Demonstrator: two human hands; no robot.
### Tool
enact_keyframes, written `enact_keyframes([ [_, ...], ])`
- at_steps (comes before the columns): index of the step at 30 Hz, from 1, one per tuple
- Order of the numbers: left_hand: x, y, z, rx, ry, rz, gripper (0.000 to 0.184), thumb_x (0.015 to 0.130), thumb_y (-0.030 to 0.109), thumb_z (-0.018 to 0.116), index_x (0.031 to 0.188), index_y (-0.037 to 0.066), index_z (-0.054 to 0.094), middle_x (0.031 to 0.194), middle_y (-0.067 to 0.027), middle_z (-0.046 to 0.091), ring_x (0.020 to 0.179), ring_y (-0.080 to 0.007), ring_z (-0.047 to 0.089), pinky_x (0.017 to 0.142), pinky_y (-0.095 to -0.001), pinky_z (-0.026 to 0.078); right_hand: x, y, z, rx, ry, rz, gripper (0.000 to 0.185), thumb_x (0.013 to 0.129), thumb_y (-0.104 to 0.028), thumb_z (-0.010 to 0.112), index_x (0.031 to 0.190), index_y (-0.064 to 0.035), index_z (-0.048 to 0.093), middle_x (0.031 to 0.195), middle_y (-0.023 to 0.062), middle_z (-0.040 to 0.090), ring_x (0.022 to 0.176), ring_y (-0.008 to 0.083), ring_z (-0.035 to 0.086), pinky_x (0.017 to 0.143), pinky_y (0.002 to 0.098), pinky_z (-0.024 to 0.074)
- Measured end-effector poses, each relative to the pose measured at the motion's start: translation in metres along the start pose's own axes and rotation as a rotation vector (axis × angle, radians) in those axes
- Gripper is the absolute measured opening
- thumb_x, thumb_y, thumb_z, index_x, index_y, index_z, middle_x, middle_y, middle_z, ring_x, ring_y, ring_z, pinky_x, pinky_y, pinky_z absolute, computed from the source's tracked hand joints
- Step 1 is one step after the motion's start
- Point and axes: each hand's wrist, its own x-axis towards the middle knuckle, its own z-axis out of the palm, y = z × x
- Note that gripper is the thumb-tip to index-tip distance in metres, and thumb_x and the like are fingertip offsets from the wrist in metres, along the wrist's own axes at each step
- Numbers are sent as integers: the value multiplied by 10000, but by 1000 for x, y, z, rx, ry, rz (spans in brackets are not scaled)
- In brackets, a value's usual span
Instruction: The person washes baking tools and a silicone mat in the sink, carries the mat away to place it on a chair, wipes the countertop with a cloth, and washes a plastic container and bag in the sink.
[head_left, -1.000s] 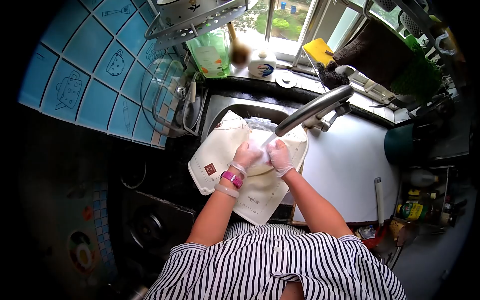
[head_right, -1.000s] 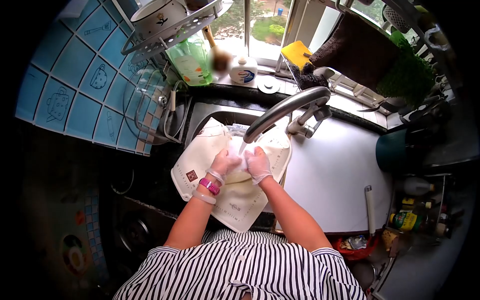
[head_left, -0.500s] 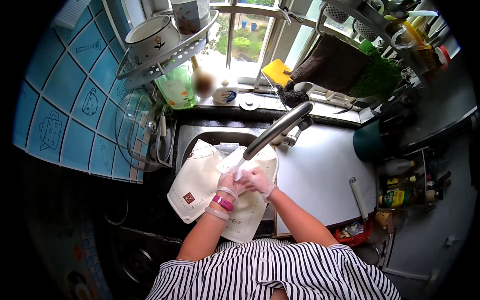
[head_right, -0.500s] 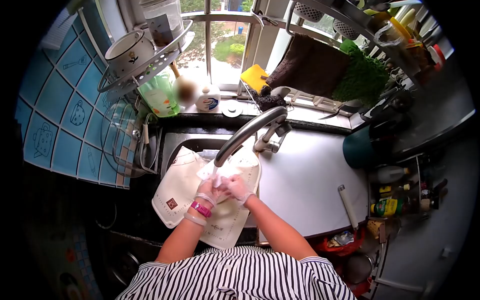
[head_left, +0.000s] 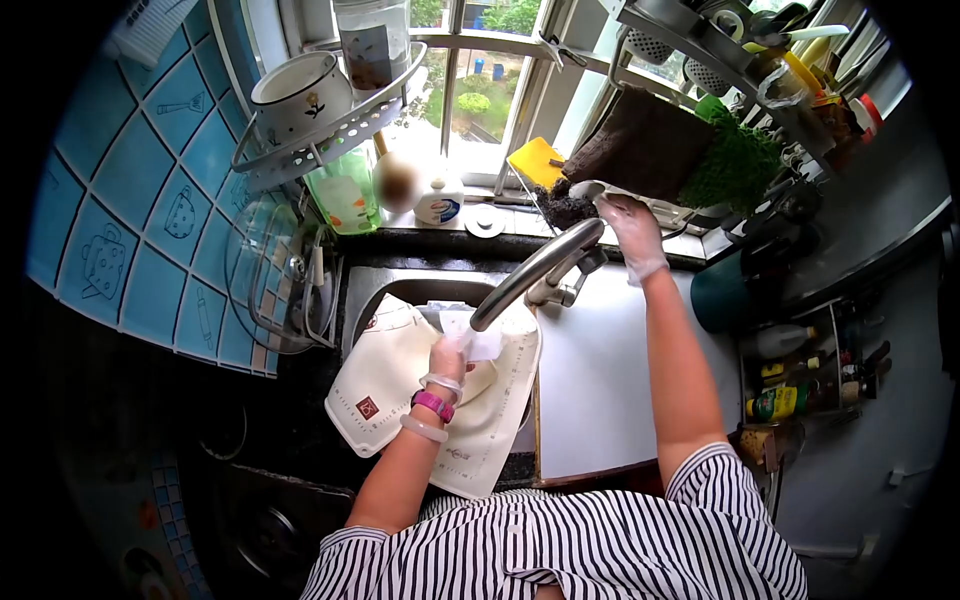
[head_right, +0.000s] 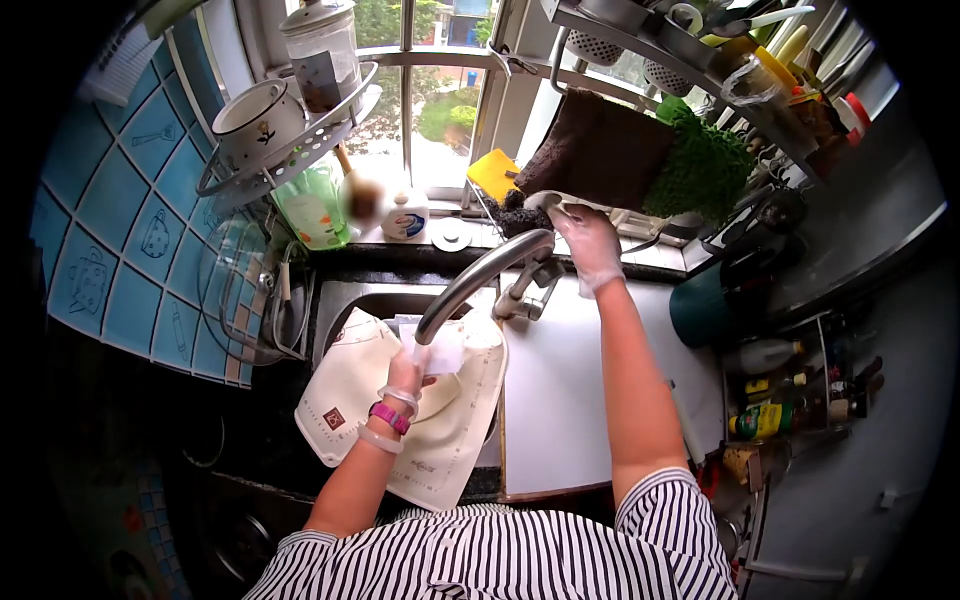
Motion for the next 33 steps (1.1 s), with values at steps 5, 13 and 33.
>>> enact_keyframes([
  [5, -6, -3, -1, -65, 38, 33, 322, 903, 212, 576, 1145, 0, 588, 920, -75, 658, 774, -187, 686, 583, -303, 578, 36, -16, 21, -179, -149, 26, 374, 810, -336, 736, 1030, -36, 706, 980, 96, 715, 904, 183, 651, 848, 282, 469],
  [13, -17, -4, 1, -90, -3, 160, 279, 939, 191, 539, 1146, 7, 576, 965, -110, 670, 800, -201, 690, 564, -328, 597, 24, -63, 12, 446, -206, 13, 237, 747, -167, 806, 895, -20, 694, 836, 32, 672, 741, 115, 590, 718, 259, 473],
  [33, -31, 6, -3, -274, 17, -130, 387, 938, 50, 444, 1325, 65, 441, 1187, -130, 616, 964, -243, 678, 671, -344, 623, -117, -33, -15, 448, 341, -117, 303, 757, -37, 569, 1056, -13, 522, 935, 63, 569, 799, 128, 556, 732, 257, 471],
])
